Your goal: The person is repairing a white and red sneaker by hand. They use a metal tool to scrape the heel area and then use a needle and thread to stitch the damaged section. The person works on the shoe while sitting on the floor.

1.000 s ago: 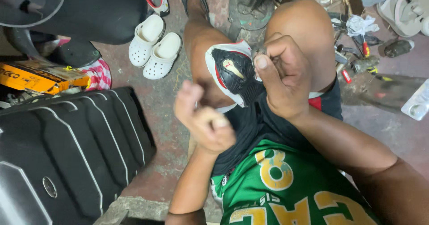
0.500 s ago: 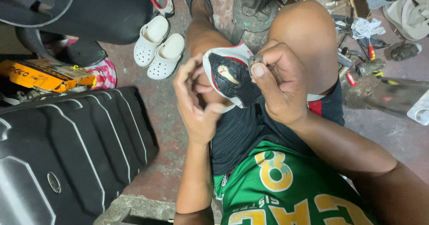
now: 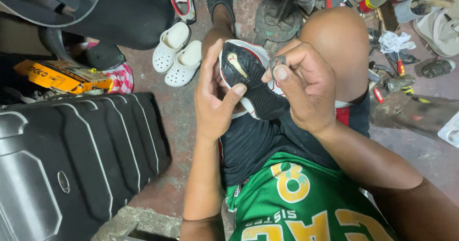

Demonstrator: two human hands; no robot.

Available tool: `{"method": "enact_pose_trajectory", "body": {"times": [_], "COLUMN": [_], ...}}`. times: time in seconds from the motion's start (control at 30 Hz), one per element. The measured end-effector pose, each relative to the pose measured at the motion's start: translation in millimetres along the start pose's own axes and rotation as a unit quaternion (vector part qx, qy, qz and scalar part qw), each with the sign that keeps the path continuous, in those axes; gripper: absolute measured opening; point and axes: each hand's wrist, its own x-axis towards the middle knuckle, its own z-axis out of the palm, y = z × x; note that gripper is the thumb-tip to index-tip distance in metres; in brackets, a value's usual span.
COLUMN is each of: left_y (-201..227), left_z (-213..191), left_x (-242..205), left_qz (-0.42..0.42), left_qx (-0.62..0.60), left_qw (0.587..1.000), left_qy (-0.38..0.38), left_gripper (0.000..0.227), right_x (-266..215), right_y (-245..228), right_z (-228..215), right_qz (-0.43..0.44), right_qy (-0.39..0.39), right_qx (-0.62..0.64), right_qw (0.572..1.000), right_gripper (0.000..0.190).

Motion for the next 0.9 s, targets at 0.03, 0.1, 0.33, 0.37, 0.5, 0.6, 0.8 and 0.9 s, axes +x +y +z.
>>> {"method": "enact_pose_trajectory", "body": {"times": [0.03,0.1,0.33,0.37,0.5,0.6,0.8,0.9], "left_y": [1,1,-1,-2,-6,-8,-3,2], "left_z": [0,-1,1,2,2,2,6,11], "left_x": [0,1,-1,-2,0,0,1,0], "left_qz": [0.0,0.004,0.006,0.007,0.014,0.007,0.021,0.026], "left_qx": [-0.005,-0.015,-0.03,-0.033,-0.04,-0.048,-0.04,-0.036], "left_qw": [1.0,1.0,0.999,0.999,0.999,0.999,0.999,0.999], "left_qy": [-0.002,-0.005,-0.009,-0.009,-0.006,-0.003,-0.008,-0.006], "left_gripper": [0.082,0.08,0.079,0.079,0.077,0.077,0.076,0.078], "right_x": [-1,-1,-1,-2,-2,-1,-2,-4], "right_y": [-1,-4,-6,-6,-6,-6,-6,-6], "right_z": [0,1,0,0,1,0,0,-2], "right_qz": [-0.002,-0.005,0.002,0.005,0.0,0.002,0.01,0.014], "right_qy": [0.0,-0.002,-0.003,-0.004,-0.004,-0.005,0.0,0.007], "right_qx": [0.003,0.01,0.021,0.018,0.03,0.031,0.046,0.043], "right_qw": [1.0,1.0,1.0,1.0,1.0,1.0,0.999,0.999], "right_gripper": [0.016,0.015,0.012,0.012,0.013,0.015,0.012,0.011]}}
